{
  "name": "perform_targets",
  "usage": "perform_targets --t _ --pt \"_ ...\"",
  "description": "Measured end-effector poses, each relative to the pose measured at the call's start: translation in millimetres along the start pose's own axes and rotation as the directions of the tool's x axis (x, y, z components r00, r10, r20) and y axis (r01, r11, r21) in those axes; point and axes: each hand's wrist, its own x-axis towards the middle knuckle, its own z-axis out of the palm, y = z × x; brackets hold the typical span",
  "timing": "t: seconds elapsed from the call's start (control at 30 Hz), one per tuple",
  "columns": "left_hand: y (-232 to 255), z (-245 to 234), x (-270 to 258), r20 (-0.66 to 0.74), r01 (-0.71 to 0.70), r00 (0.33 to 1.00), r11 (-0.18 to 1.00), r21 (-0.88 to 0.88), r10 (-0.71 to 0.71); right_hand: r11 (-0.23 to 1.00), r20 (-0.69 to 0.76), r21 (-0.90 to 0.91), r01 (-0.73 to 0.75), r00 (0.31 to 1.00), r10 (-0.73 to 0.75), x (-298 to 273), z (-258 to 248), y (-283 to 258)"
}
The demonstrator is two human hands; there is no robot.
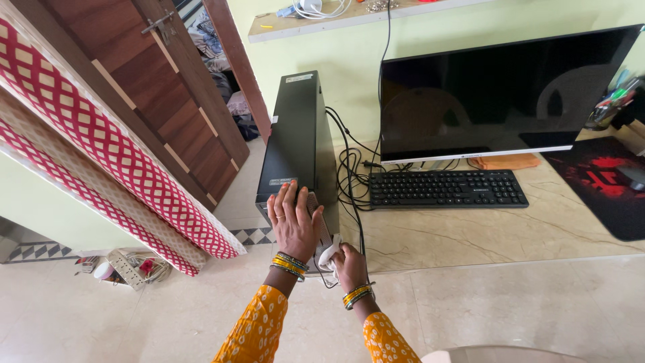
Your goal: The person wipes the exterior of a black computer tower with a white cloth, cleaning the top, sides, and back. The person also wipes the power cable and briefly touches a pen holder on the desk.
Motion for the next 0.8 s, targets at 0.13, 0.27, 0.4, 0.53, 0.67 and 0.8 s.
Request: perform_targets --t 0.13,0.27,0.4,0.53,0.67,0.8 --pt "-2 0 -2 0.001 -0.001 1.000 1.000 0.011 0.001 1.000 0.064 -0.008 0.006 0.998 -0.006 -1 17 39" --pt "-3 -1 0 0.006 -0.001 1.000 1.000 0.020 0.001 0.984 0.183 -0.141 -0.109 0.974 0.134 -6 24 69" --pt "-3 -4 4 0.019 -0.007 1.000 1.000 0.024 0.006 0.998 0.006 0.053 -0.030 1.000 0.029 8 7 36" --pt "1 -5 2 0.011 -0.003 1.000 0.999 -0.043 0.003 0.898 0.004 0.422 0.122 0.991 -0.136 47 -19 -53" --pt "2 -7 5 -0.008 0.031 0.999 0.998 -0.063 -0.032 0.725 0.019 0.635 0.267 0.933 -0.359 50 -37 -124" --pt "3 -6 5 -0.005 0.009 1.000 0.996 -0.092 -0.010 0.711 -0.130 0.507 0.488 0.858 -0.497 42 -45 -135"
